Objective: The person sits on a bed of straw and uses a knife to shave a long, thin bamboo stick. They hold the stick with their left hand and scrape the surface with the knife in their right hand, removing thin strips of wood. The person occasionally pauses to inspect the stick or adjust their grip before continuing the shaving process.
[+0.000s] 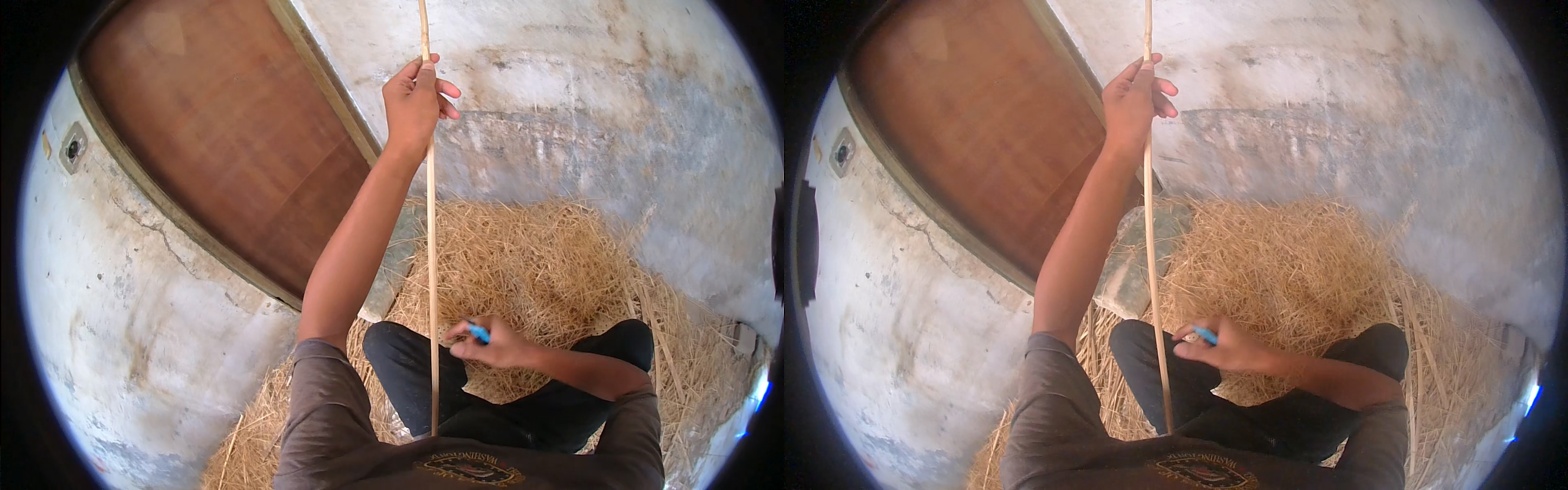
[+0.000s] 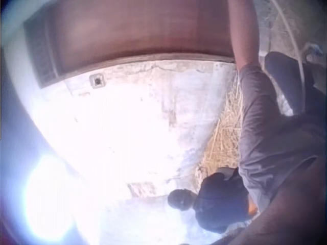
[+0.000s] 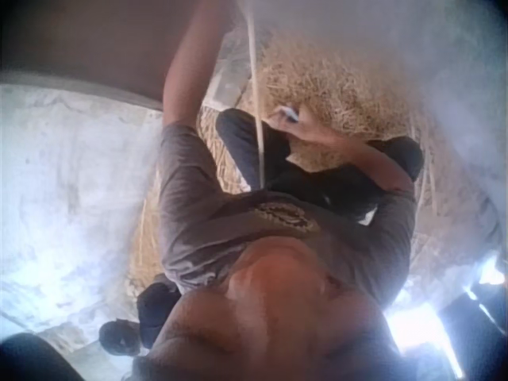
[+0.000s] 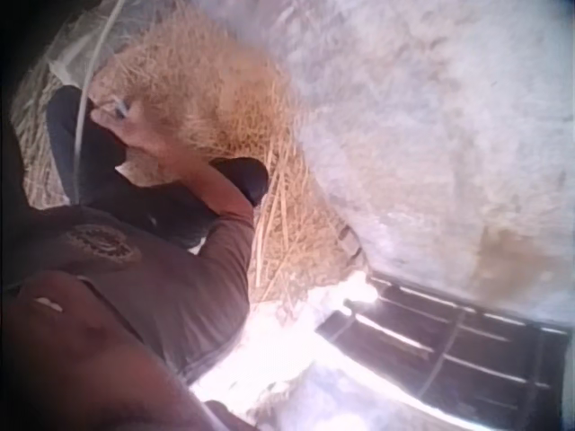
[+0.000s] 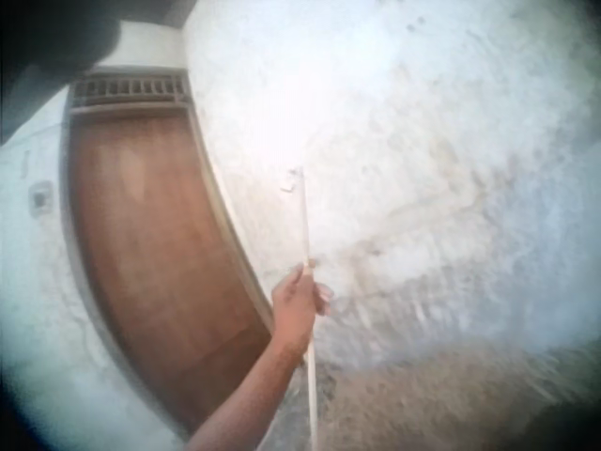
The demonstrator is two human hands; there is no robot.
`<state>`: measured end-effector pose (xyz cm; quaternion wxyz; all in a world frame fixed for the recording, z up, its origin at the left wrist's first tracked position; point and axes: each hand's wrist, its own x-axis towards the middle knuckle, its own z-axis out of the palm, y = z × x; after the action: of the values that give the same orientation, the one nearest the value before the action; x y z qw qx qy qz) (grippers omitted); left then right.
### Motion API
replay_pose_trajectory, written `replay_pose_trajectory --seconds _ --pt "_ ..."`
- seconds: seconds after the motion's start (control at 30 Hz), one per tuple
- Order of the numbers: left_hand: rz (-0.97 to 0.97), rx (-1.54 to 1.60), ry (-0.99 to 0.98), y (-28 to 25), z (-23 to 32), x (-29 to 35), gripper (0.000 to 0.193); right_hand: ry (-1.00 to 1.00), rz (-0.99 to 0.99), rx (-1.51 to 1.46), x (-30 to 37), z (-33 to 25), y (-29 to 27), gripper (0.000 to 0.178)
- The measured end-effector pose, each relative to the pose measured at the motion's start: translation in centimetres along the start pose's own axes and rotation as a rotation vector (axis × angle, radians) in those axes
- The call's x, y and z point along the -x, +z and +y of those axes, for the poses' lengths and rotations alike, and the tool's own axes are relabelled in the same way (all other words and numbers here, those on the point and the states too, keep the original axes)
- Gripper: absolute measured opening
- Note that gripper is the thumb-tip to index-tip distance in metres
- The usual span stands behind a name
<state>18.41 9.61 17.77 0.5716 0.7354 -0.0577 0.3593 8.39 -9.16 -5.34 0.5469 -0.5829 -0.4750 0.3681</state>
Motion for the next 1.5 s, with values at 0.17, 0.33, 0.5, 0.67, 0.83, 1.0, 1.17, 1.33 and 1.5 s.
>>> replay_pose_trajectory --seconds 0.17,0.33,0.5,0.67,0.83,1.0,1.17,1.33,1.5 --pt "-0.027 0.019 -0.045 1.6 -1.7 -0.1 0.034 -0.091 0.098 -0.113 -0.8 0.1 2.4 0.025" --pt "-0.082 -0.049 -0.204 1.6 -3.9 1.2 0.048 -0.207 0.348 -0.194 -2.7 1.7 1.8 0.024" --pt "-0.098 -0.108 -0.446 -1.7 -8.7 11.1 0.065 -0.129 0.509 -0.07 -4.2 1.2 -4.9 0.025" --pt "0.052 -0.162 -0.433 -5.4 -10.5 21.3 0.051 -0.046 0.528 0.104 -4.9 1.3 -7.4 0.027" --pt "0.115 -0.866 0.355 -7.3 -3.3 19.5 0.051 0.018 0.515 0.538 -5.0 2.9 -9.0 0.017" --pt "-0.155 -1.59 0.688 -10.2 3.3 14.2 0.056 0.077 0.466 0.813 -4.3 3.5 -12.4 0.014" --pt "-0.649 -1.702 -0.005 -16.3 1.4 16.0 0.039 0.132 0.36 0.842 -1.7 1.1 -15.7 0.017" --pt "-0.904 -0.763 -0.463 -19.5 -2.8 24.1 0.026 -0.057 0.493 1.03 0.4 3.6 -19.7 0.02" --pt "-0.8 -0.226 -0.951 -16.3 -5.3 31.8 0.031 -0.015 0.73 0.752 0.3 2.7 -20.1 0.03"
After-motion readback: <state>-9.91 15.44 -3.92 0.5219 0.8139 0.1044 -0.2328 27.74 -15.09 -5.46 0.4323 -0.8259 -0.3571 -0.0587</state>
